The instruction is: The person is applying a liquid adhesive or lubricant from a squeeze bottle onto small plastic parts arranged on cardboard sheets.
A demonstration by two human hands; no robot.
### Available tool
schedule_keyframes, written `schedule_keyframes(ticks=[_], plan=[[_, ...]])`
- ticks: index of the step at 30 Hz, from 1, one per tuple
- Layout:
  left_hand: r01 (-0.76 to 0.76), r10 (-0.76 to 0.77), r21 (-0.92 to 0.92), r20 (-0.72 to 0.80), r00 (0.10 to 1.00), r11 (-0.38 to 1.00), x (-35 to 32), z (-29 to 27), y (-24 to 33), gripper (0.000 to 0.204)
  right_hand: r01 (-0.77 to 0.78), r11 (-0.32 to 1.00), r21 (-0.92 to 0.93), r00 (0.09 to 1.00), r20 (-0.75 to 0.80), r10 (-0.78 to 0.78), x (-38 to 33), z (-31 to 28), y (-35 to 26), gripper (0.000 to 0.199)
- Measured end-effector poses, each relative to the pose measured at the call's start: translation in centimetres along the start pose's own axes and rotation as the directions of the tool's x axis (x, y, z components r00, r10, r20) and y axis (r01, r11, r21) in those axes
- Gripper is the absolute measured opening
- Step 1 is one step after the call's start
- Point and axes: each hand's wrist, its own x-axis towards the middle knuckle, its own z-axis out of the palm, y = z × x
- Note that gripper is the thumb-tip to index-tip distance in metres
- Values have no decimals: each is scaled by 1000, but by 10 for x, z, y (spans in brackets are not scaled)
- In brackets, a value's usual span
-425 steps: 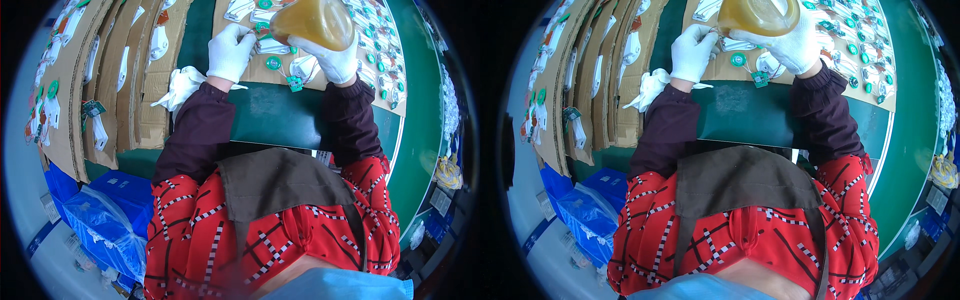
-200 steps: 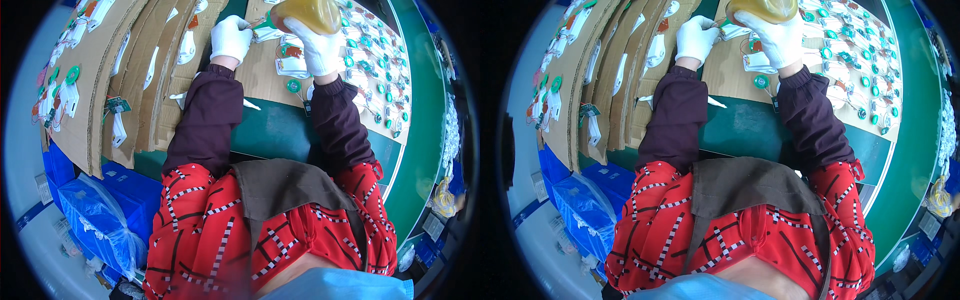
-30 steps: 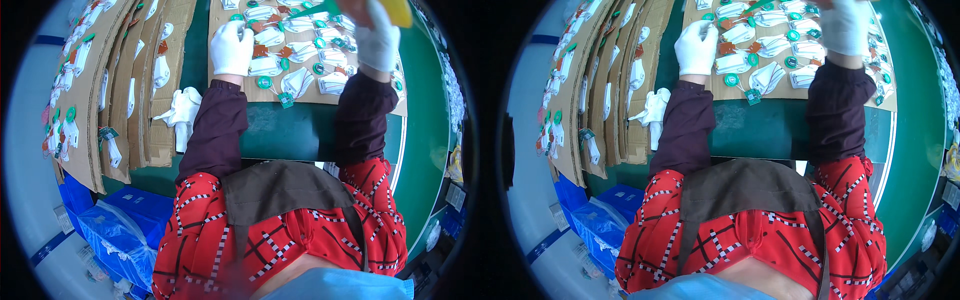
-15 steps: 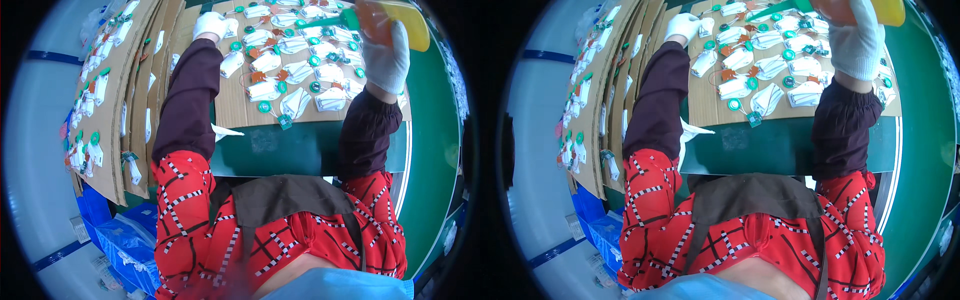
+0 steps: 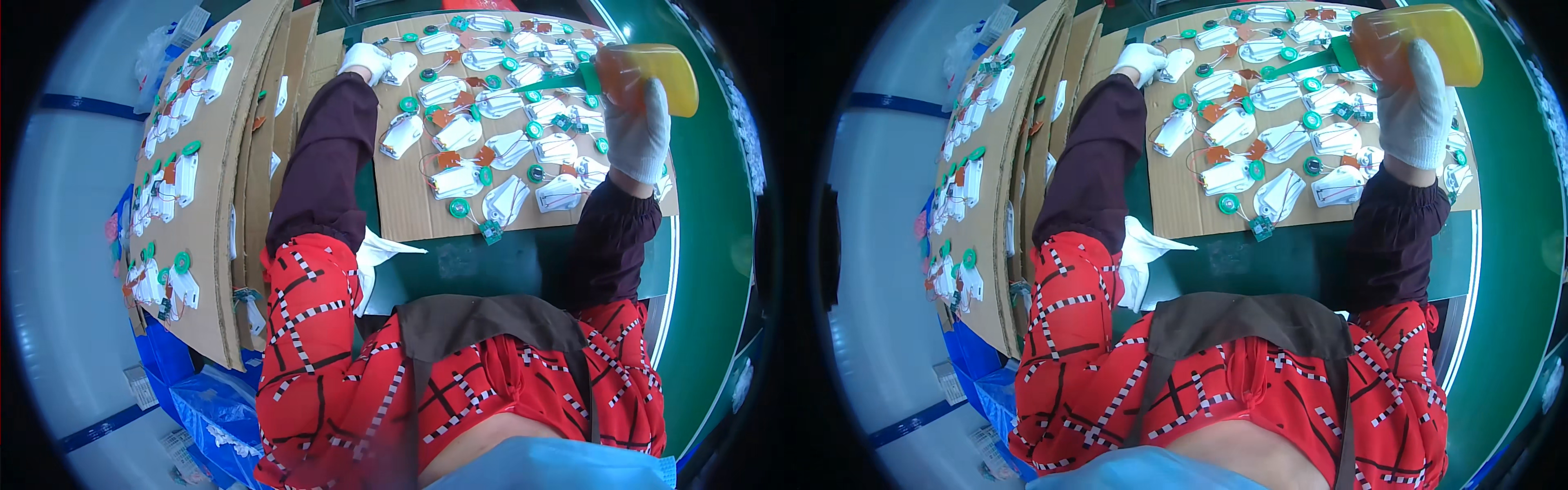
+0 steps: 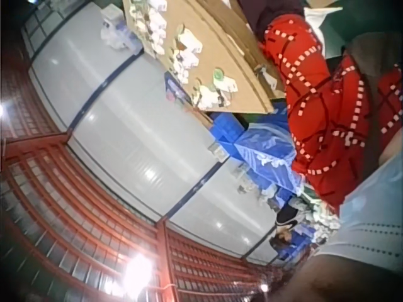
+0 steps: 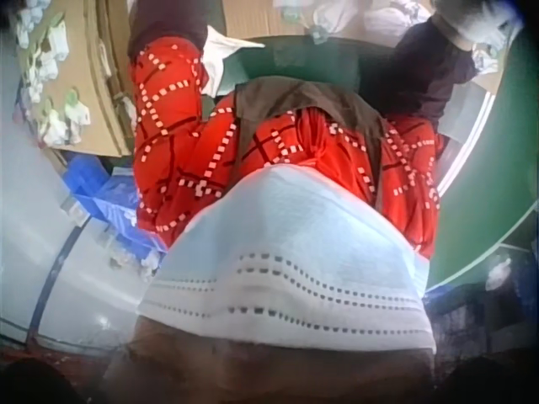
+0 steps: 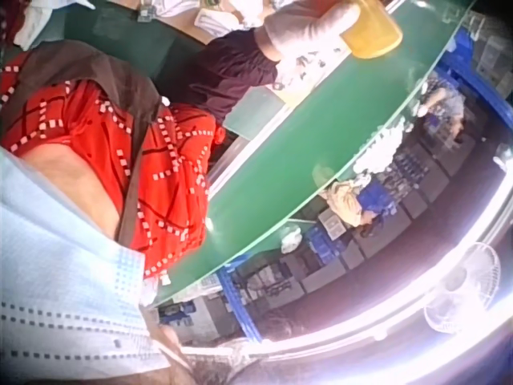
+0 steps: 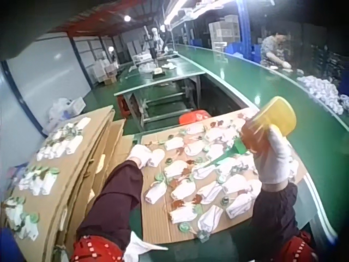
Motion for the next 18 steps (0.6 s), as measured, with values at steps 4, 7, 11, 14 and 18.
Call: schedule_keyframes(ticks=[4, 7, 11, 14, 18], plan=[[54, -83, -255, -105, 991, 965, -10, 4, -21, 29, -32, 998, -47, 992, 117, 38, -10, 26, 8, 39], [79, -119, -530, -42, 992, 844, -23, -1, -2, 28, 49, 983, -180, 976, 220, -8, 0, 37, 21, 39], [77, -139, -539, -76, 987, 839, -31, -2, -10, 26, -404, 604, 687, 772, 610, -176, 24, 101, 89, 39], [-58, -1, -320, -182, 983, 946, -31, 3, -20, 25, -143, 925, -351, 909, 323, 263, 25, 120, 83, 46], [34, -178, -617, -173, 969, 786, -36, 10, -1, 29, 57, 943, -327, 951, 305, 48, 33, 126, 127, 55]])
